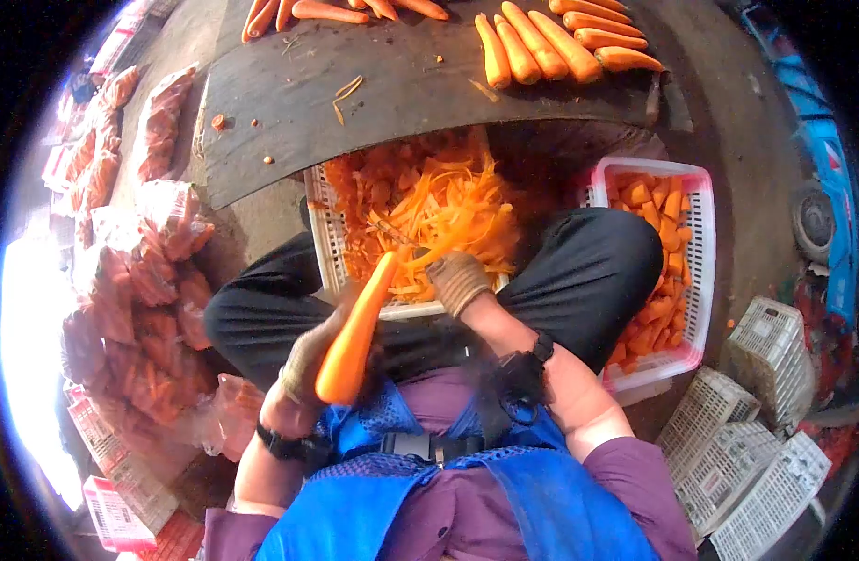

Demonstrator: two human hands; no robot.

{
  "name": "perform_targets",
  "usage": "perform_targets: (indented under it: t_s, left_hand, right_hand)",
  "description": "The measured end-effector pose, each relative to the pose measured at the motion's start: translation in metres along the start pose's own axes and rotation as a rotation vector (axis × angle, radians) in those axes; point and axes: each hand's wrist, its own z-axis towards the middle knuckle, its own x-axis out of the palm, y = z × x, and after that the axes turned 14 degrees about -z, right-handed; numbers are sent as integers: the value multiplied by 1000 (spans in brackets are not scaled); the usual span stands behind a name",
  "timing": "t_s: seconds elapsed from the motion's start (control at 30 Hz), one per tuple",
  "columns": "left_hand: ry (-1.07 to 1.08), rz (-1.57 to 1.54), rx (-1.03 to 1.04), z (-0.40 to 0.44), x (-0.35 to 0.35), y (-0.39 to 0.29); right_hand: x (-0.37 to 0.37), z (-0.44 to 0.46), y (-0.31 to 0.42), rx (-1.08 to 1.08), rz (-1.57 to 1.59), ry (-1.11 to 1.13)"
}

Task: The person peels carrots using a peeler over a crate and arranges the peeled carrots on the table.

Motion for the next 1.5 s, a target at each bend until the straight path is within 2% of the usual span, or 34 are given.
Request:
perform_targets:
  t_s: [0.03,0.13,0.17,0.3,0.43,0.53,0.63,0.73,0.93,1.07,1.1,1.17,1.27,1.3,1.33,1.4,1.43,1.5]
  left_hand:
    - [55,6,15,-5,-6,2]
    - [119,-164,133,7,-13,-1]
    - [161,-110,97,13,-16,-10]
    - [194,-182,211,48,-24,-21]
    - [224,-276,88,74,-25,-34]
    - [162,-154,106,90,-31,-39]
    - [104,-183,135,106,-30,-40]
    - [54,-227,148,116,-32,-40]
    - [127,-228,147,105,-15,-37]
    - [155,-71,152,71,-4,-32]
    - [107,-50,158,50,12,-28]
    - [125,-16,108,45,-6,-23]
    - [154,-29,-1,28,-23,-10]
    - [-27,17,28,8,-6,-2]
    - [-4,61,-11,-7,4,2]
    - [-56,-63,0,-20,12,11]
    - [8,-59,15,-19,11,10]
    - [138,-55,54,-13,5,4]
  right_hand:
    - [1,1,1,33,-13,33]
    - [-6,-5,10,-8,258,14]
    - [-13,-5,15,-39,233,57]
    - [-28,-18,22,-119,166,164]
    - [-26,-24,24,-208,273,135]
    - [-34,-28,29,-235,290,165]
    - [-31,-28,28,-229,230,184]
    - [-17,-26,24,-281,193,105]
    - [-18,-24,26,-229,197,151]
    - [-25,-28,28,-409,163,63]
    - [-22,-29,29,-452,138,68]
    - [-18,-30,33,-545,-7,74]
    - [-5,-22,23,-358,16,39]
    - [-9,-15,18,-272,115,42]
    - [-13,-11,17,-201,121,59]
    - [-19,-6,16,-86,120,111]
    - [-11,-2,19,-101,134,5]
    - [-12,-6,15,-74,171,115]
